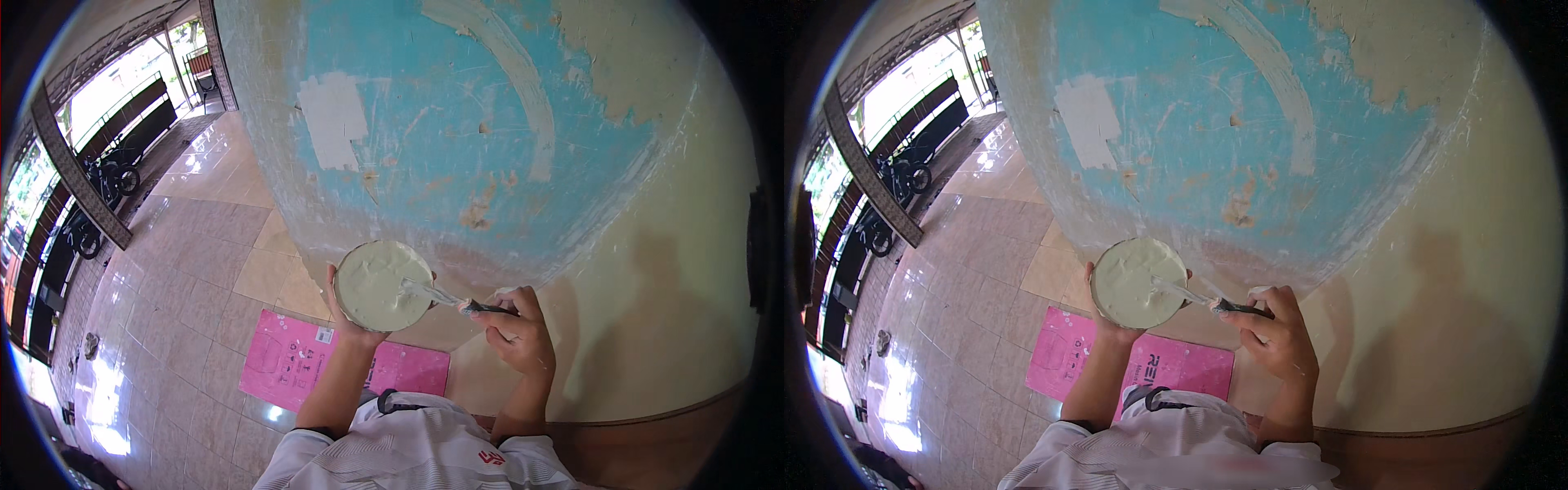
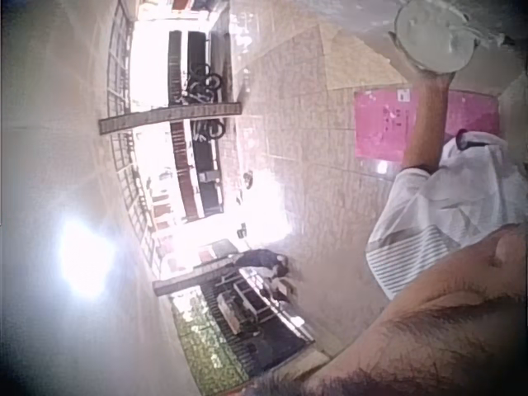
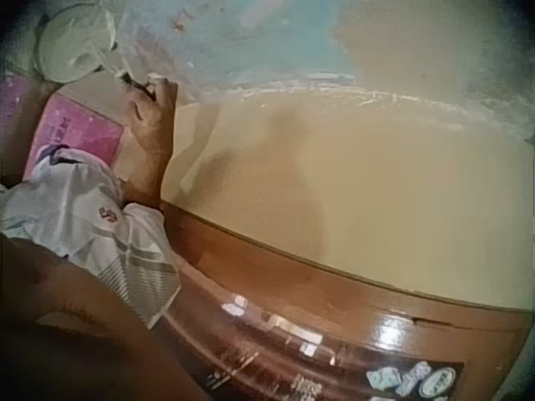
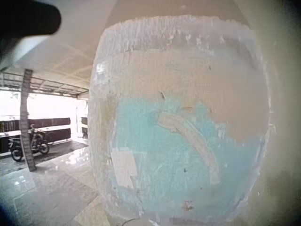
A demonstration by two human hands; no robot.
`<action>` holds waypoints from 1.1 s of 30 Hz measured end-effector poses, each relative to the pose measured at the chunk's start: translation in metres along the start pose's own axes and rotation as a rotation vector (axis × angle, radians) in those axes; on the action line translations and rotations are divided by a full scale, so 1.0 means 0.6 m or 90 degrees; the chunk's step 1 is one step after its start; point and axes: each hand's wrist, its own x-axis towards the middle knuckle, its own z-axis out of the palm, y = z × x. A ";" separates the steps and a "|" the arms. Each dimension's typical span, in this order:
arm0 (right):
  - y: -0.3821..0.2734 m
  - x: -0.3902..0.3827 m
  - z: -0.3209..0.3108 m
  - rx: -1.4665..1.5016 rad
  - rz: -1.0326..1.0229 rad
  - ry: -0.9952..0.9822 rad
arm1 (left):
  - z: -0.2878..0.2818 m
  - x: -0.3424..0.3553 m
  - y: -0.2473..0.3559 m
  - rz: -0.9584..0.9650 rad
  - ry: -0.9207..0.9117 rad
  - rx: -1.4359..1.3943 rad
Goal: The person applies spackle to a wall using a putty knife.
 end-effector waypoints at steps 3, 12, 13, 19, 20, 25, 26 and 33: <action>-0.005 -0.006 -0.002 -0.060 -0.022 0.031 | 0.021 -0.005 -0.002 -0.027 -0.096 0.001; -0.024 -0.007 -0.005 0.009 0.023 0.060 | 0.030 -0.013 -0.004 -0.011 -0.022 -0.028; -0.028 -0.005 -0.004 0.085 0.053 0.052 | 0.026 -0.016 -0.003 -0.011 -0.023 -0.028; 0.001 -0.013 0.015 0.228 0.090 -0.024 | 0.048 -0.028 -0.004 -0.012 -0.022 -0.024; 0.004 -0.015 0.022 0.227 0.091 -0.023 | 0.055 -0.029 -0.005 -0.034 -0.061 -0.006; 0.018 -0.024 0.045 0.461 0.237 -0.045 | 0.033 -0.017 -0.001 -0.044 -0.041 -0.008; 0.017 -0.024 0.046 0.461 0.234 -0.043 | 0.028 -0.016 0.001 -0.042 -0.046 -0.010; 0.022 -0.031 0.074 0.657 0.261 -0.025 | 0.013 -0.028 0.011 -0.010 -0.067 -0.044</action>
